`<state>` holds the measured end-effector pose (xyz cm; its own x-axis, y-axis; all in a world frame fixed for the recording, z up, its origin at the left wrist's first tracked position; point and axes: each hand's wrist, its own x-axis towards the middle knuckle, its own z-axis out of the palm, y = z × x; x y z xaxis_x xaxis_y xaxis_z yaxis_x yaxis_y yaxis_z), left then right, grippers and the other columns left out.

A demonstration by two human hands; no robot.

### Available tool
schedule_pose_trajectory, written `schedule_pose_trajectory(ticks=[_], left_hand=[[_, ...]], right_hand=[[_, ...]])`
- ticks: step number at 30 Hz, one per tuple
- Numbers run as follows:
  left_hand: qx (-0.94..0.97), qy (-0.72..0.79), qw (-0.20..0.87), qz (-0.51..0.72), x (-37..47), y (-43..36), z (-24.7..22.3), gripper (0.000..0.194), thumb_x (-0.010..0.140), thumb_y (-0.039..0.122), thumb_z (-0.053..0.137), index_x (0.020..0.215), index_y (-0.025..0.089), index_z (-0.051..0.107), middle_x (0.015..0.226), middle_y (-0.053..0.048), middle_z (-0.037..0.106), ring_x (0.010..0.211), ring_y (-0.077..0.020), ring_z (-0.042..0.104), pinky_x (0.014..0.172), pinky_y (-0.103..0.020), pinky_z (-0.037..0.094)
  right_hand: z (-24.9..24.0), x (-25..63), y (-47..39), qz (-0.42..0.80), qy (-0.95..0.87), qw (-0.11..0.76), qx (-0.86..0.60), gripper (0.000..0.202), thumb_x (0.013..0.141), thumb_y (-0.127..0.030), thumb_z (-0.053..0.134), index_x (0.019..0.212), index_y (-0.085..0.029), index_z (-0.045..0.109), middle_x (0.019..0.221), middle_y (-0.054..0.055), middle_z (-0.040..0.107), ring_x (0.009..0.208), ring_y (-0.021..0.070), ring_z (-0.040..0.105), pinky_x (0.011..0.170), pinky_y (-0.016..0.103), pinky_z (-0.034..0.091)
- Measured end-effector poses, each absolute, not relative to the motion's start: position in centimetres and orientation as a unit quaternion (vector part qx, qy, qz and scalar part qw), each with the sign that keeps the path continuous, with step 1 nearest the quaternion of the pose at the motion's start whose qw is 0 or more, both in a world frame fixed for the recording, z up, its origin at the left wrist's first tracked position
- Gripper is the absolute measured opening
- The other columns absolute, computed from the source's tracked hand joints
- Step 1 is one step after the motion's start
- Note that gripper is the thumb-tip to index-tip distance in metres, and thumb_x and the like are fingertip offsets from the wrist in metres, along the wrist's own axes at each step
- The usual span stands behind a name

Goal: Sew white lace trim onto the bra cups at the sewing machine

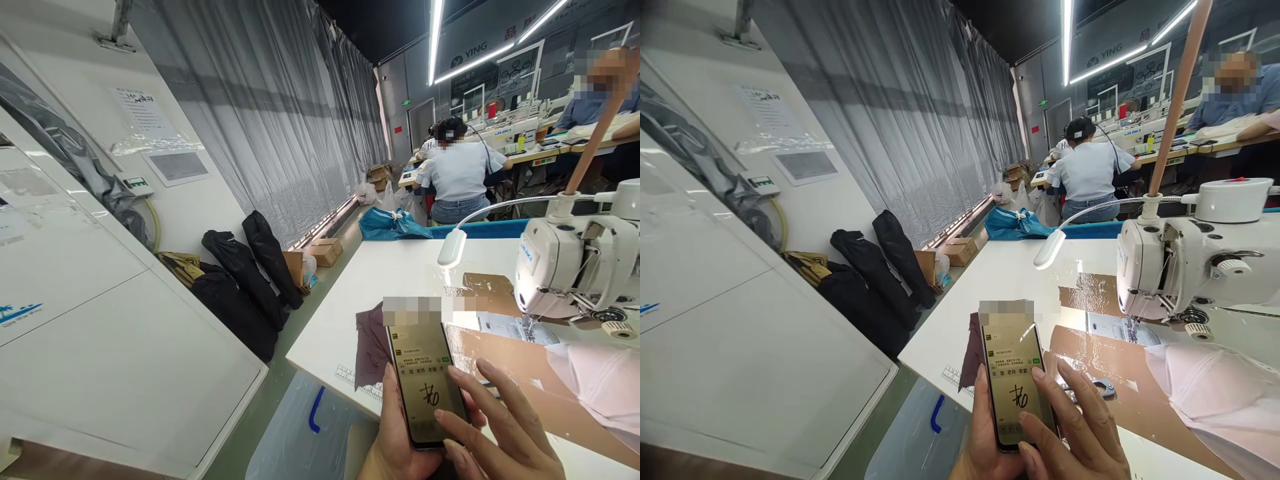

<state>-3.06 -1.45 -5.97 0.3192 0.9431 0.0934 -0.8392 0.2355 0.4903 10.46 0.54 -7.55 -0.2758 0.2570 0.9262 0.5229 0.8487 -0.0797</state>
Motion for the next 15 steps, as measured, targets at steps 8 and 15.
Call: schedule_pose_trajectory(ticks=[8,15], left_hand=[[0.217,0.174,0.782,0.558,-3.0,-1.1,-6.3,0.083,0.068,0.081,0.054,0.114,0.013,0.069,0.115,-0.016,0.066,0.112,-0.0326,0.056,0.102,-0.042,0.036],[0.217,0.196,0.758,0.583,-2.9,-1.0,-6.6,0.079,0.070,0.077,0.057,0.118,0.014,0.066,0.116,-0.014,0.066,0.114,-0.0318,0.054,0.100,-0.040,0.038]], right_hand=[[-8.3,10.9,1.4,-0.155,-0.786,0.544,-0.250,0.010,0.076,-0.020,0.068,0.084,-0.023,0.064,0.120,0.013,0.055,0.129,0.0373,0.039,0.093,0.046,0.041],[-6.3,10.3,1.0,-0.111,-0.761,0.591,-0.244,0.011,0.084,-0.014,0.058,0.075,-0.021,0.057,0.072,0.005,0.059,0.077,0.0174,0.055,0.070,0.029,0.046]])
